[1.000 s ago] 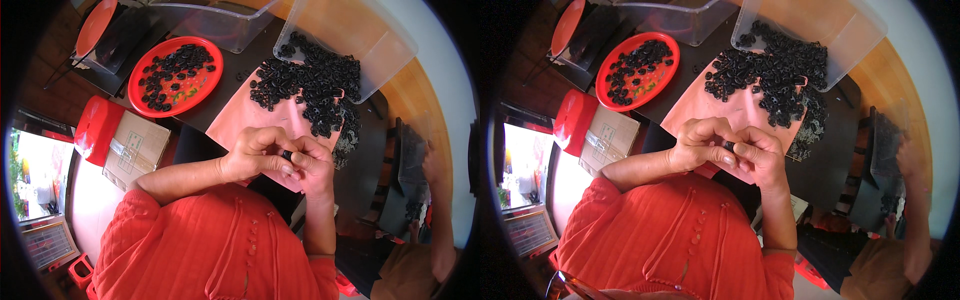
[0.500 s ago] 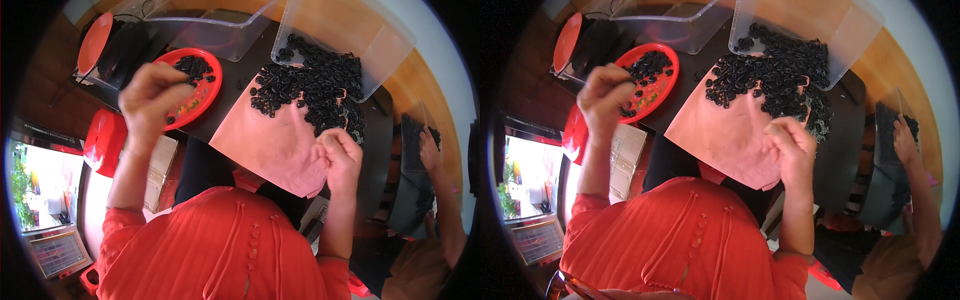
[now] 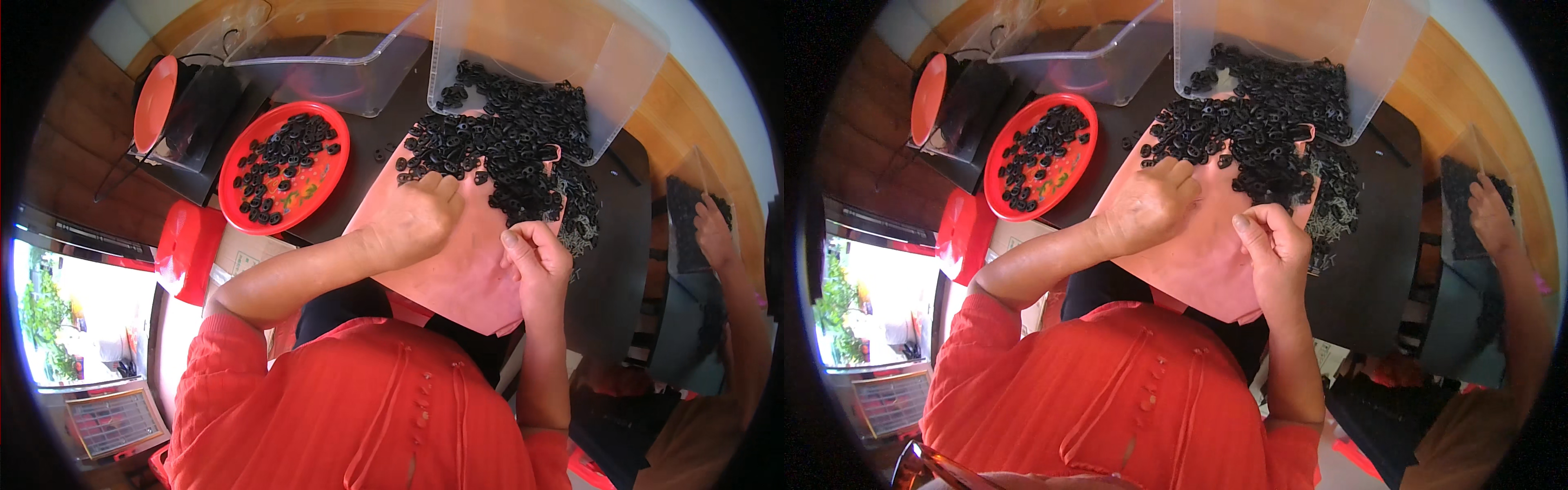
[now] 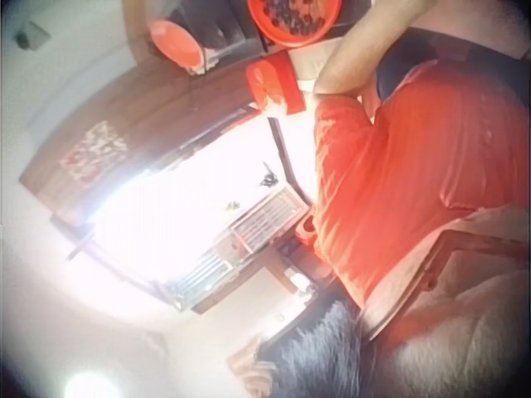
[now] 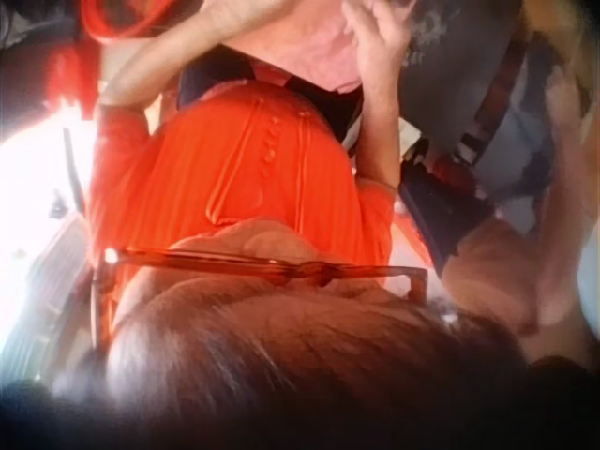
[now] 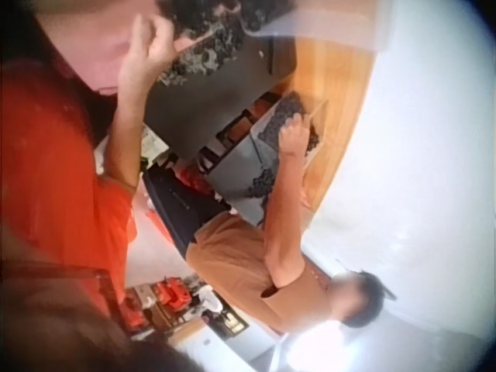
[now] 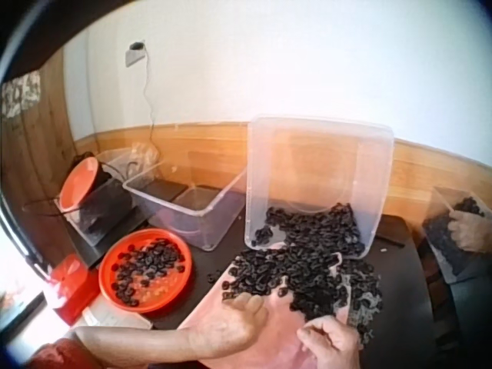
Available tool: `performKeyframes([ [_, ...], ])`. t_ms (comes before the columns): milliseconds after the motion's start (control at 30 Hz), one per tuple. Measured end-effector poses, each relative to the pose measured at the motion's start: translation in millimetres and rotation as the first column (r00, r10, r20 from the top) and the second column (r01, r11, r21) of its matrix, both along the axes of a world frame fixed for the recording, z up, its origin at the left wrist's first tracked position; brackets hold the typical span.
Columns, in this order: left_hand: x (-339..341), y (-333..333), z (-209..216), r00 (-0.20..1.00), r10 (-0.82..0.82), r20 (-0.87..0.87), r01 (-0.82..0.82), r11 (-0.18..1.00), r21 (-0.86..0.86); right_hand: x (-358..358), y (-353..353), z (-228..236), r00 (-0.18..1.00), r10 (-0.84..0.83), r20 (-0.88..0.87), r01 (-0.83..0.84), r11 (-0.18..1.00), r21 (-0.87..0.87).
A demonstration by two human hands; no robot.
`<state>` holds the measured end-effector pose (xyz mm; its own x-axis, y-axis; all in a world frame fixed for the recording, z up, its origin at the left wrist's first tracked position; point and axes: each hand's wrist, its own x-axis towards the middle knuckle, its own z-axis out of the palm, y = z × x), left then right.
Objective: Sorting and inspecting small black plastic or rubber components on a workbench.
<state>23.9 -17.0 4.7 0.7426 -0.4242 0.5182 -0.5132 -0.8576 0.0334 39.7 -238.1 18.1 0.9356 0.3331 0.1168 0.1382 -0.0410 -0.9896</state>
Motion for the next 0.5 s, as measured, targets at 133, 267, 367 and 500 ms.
performKeyframes([
  [133, 2, -6, -2, 1.0, -0.017, 0.012, 0.015, 0.991, 0.136, 0, -6, -4, 0.999, -0.015, -0.039, 0.017, 0.999, 0.034],
  [267, 4, -9, -3, 0.999, 0.042, -0.009, -0.04, 0.99, 0.139, 1, -9, -3, 0.999, -0.003, -0.052, 0.004, 1.0, 0.027],
  [367, -13, -16, 4, 0.983, -0.037, -0.178, -0.013, 0.961, -0.275, -4, -5, 0, 1.0, -0.008, -0.025, 0.008, 1.0, 0.008],
  [500, -49, -37, 35, 0.606, -0.533, -0.591, -0.501, 0.322, -0.803, -19, 1, 7, 0.953, 0.076, 0.294, -0.074, 0.997, -0.015],
])
